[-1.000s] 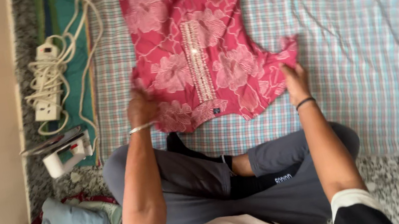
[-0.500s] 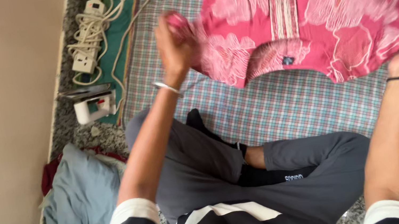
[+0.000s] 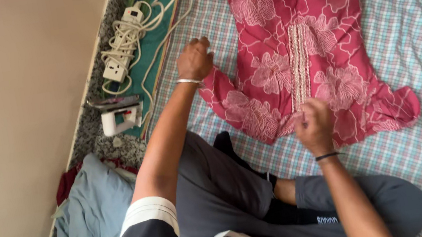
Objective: The person sits cross-legged and unfolds a pink floral garment on a checkered surface. They plug in an electric iron and then iron a section of the garment, smoothing the fabric with their hands between passes.
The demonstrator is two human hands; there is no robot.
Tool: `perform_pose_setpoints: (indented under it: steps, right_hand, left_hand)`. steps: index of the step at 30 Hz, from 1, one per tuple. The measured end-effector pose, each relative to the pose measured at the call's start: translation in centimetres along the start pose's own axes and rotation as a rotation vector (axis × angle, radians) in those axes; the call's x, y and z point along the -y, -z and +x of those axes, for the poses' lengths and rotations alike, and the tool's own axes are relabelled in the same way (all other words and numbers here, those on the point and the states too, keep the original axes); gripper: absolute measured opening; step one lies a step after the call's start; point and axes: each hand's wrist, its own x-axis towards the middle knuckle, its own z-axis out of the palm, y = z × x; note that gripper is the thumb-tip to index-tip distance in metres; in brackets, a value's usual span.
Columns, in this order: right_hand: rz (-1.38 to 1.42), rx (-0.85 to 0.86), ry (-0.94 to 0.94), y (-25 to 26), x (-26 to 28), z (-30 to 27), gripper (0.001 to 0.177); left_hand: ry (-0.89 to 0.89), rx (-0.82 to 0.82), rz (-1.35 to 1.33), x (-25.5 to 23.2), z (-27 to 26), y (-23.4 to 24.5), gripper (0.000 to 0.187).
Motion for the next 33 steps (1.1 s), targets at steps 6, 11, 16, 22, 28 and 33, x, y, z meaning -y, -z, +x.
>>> perform_pose_setpoints:
  steps: [6, 11, 16, 22, 28, 33]
  right_hand:
    - [-0.171, 0.159, -0.086, -5.2, 4.4, 2.4, 0.033]
    - [-0.15, 0.171, -0.127, -5.3, 3.9, 1.4, 0.03]
    - [-0.154, 0.182, -0.119, -5.5, 3.8, 1.7, 0.03]
    - [-0.192, 0.172, -0.118, -5.1, 4.6, 1.9, 0.028]
    - [-0.193, 0.187, -0.125, -5.5, 4.2, 2.0, 0.029]
    - [-0.181, 0.188, -0.13, -5.3, 4.1, 1.9, 0.03]
  left_hand:
    - [-0.236, -0.522, 0.211, 5.4, 6.2, -0.9, 0.074]
    - [0.114, -0.132, -0.042, 9.0, 9.0, -3.2, 0.097]
    - [0.124, 0.126, 0.065, 8.6, 6.5, -3.3, 0.04]
    - [-0.029, -0.256, 0.151, 9.5, 6.3, -3.2, 0.084]
    - [0.197, -0.002, -0.086, 10.5, 8.5, -4.0, 0.059]
    - [0.105, -0.1, -0.308, 5.7, 5.3, 0.2, 0.034]
